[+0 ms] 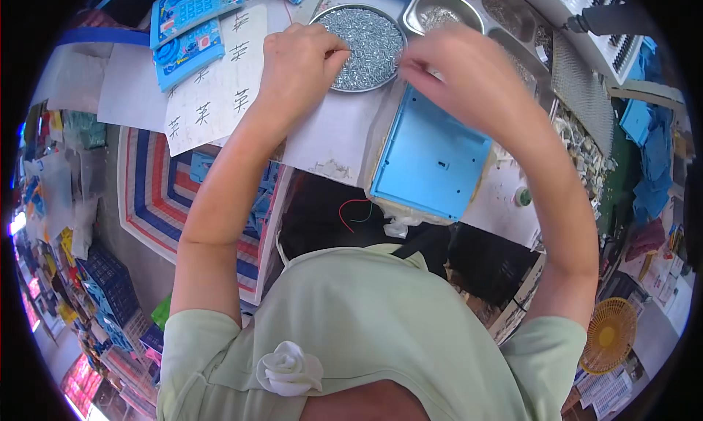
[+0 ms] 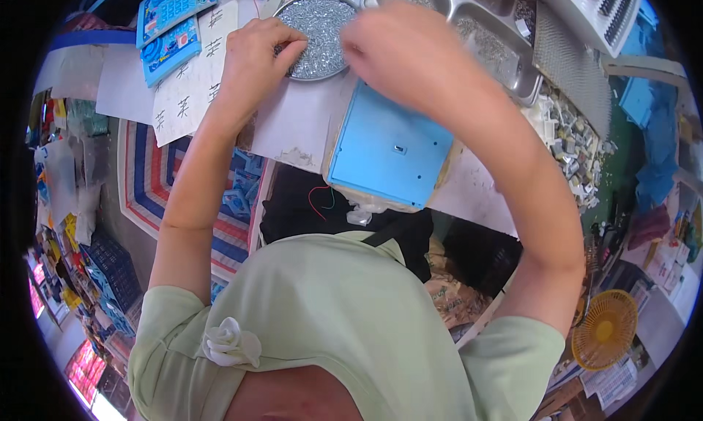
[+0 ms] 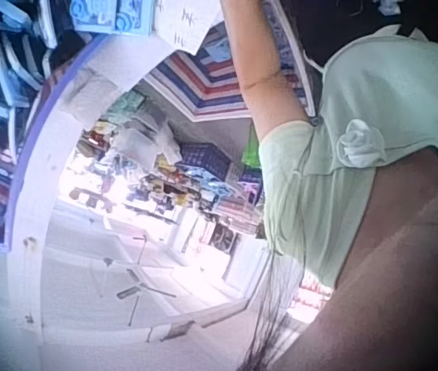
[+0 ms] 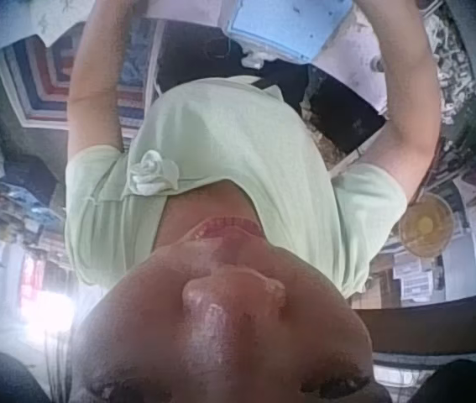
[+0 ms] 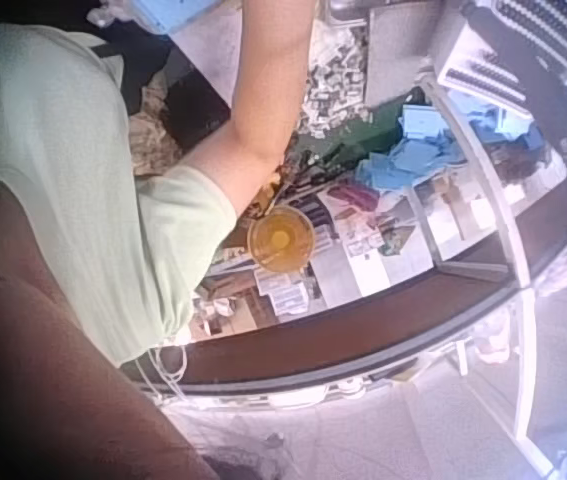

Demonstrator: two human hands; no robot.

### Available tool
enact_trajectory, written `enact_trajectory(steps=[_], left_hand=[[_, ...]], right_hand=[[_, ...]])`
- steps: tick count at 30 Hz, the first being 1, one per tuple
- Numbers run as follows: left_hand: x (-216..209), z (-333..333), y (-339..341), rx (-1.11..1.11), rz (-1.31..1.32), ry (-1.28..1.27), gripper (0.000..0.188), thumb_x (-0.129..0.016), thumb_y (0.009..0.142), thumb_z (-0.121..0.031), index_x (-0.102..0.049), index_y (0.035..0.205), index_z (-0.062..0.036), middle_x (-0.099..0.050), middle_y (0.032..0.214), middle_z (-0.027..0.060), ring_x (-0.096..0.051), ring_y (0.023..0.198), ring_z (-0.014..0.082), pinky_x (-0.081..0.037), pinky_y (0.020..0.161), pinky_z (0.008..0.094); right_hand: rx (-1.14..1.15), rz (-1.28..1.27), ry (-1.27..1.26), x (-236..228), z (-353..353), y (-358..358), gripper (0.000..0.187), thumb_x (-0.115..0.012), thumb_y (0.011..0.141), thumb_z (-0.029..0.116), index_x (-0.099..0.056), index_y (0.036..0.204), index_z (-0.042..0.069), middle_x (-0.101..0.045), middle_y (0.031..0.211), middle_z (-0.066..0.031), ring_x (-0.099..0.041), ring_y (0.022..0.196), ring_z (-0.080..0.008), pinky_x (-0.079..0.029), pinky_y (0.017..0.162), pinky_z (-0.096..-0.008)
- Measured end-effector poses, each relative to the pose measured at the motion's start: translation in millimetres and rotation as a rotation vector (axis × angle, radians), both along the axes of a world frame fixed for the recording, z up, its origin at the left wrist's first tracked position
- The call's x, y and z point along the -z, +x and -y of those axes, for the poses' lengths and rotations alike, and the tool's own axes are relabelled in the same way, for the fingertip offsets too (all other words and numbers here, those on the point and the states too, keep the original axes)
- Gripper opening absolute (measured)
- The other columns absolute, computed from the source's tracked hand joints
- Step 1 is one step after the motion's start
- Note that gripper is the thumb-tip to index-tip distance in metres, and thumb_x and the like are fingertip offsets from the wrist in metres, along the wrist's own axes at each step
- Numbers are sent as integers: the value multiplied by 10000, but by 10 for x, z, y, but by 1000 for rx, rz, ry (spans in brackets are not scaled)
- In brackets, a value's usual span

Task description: Assembling components of a blue plastic electronic device, including soldering wires and installing small parts.

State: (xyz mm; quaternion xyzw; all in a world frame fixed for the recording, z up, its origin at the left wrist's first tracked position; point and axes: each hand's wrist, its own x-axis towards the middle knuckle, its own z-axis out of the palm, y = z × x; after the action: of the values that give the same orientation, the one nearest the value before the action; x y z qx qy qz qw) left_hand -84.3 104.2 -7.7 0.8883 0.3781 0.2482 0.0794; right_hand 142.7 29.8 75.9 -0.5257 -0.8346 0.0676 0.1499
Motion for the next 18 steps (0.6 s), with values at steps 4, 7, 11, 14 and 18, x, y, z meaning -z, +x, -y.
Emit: enact_trajectory(steps=[4, 7, 11, 14, 18], left_hand=[[56, -101, 27, 18, 77, -34, 155, -725, 871, -200, -729, 829, -51, -689, 779, 84, -637, 778, 305, -471, 720, 429], [81, -132, -30, 24, 54, 54, 202, -714, 886, -215, -703, 788, -39, -674, 755, 102, -622, 732, 317, -461, 674, 431], [117, -179, 3, 22, -21, 78, 236, -692, 907, -232, -683, 767, -42, -660, 739, 106, -610, 724, 323, -440, 677, 453], [152, -199, 60, 24, -38, 131, 235, -677, 918, -239, -682, 778, -51, -659, 742, 101, -609, 722, 322, -428, 681, 461], [121, -188, 86, 18, -46, 144, 200, -688, 911, -232, -695, 812, -59, -676, 767, 89, -628, 731, 305, -439, 696, 449]], right_hand=[[-122, 298, 37, 698, -751, -178, 156, -693, 837, 196, -722, 890, 53, -698, 886, -124, -643, 921, -320, -502, 812, -432], [-84, 345, -97, 638, -896, -293, 155, -676, 773, 215, -758, 784, 84, -751, 890, -145, -672, 994, -337, -515, 840, -478], [-111, 325, 38, 716, -880, -226, 171, -618, 817, 177, -747, 772, 74, -736, 852, -139, -662, 936, -322, -506, 812, -484], [-99, 257, 124, 745, -816, -169, 226, -564, 868, 168, -738, 766, 66, -720, 812, -135, -650, 894, -325, -499, 795, -492], [12, 117, 288, 588, -685, -107, 217, -589, 899, 186, -734, 772, 87, -712, 798, -111, -640, 886, -319, -498, 799, -460]])
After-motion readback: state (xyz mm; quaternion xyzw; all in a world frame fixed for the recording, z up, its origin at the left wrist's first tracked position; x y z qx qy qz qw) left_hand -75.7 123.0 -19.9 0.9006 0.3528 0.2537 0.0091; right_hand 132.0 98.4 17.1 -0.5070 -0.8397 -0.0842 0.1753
